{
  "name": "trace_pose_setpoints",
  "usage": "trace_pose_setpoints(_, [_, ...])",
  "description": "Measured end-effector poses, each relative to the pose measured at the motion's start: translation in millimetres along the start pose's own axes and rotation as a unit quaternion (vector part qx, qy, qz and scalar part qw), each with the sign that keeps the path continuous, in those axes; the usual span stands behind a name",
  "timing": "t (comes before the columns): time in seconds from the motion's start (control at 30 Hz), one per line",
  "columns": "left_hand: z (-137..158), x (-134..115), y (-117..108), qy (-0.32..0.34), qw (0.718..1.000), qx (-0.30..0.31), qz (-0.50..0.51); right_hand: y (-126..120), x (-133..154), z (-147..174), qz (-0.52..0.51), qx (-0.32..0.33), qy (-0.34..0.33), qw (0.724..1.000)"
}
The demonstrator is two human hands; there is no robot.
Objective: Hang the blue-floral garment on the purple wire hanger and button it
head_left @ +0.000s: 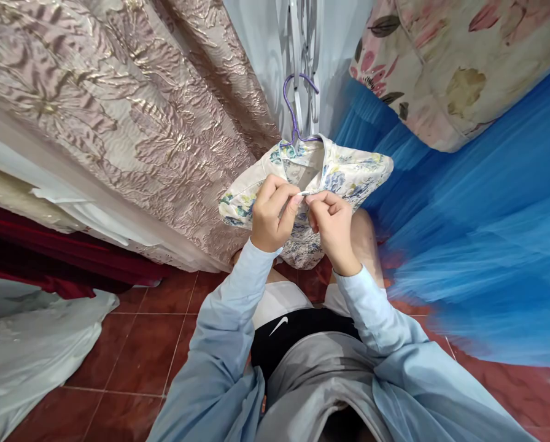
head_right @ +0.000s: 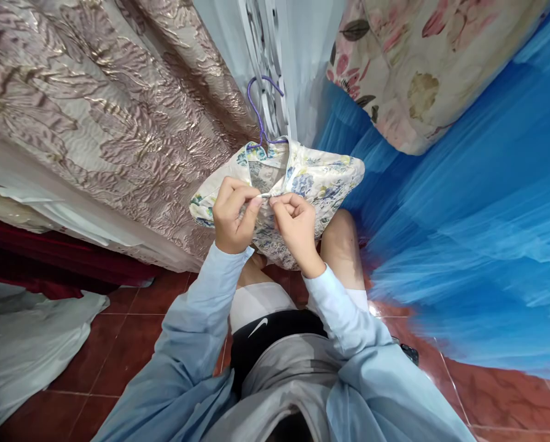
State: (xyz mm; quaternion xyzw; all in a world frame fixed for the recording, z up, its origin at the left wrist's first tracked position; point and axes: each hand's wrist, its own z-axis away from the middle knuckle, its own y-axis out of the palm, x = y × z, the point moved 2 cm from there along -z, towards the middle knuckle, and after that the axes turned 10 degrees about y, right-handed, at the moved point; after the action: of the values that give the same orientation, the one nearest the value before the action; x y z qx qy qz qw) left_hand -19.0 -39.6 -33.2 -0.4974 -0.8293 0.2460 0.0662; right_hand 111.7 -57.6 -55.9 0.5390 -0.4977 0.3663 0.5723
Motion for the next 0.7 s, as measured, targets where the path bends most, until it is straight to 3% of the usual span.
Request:
trace_pose_setpoints(0.2, [-2,-9,-9,-0.013,0.997,-0.077,-0.019,9,8,1,0.016,0.045,0.004,0.999])
trace_pose_setpoints(0.37, [-14,-2,-23,-0.021,0.980,-0.199,-0.005,-8,-45,5,0.072,0.018,0.072,0.995])
trace_pose_setpoints(0.47, [-6,30,-42,-0.069,0.958,-0.277,0.031,-28,-82,11,0.124,-0.010,0.107,0.986])
trace_pose_setpoints(0.57, [22,79,-65,-0.176,0.929,-0.314,0.080,-38,-101,19,0.158,-0.007,0.116,0.980])
trace_pose_setpoints(0.63, [46,108,-76,-0.255,0.892,-0.335,0.167,-34,-101,23,0.182,0.017,0.106,0.978])
trace_pose_setpoints(0.7, [66,126,-77,-0.359,0.834,-0.328,0.260,-24,-91,25,0.209,0.034,0.074,0.974])
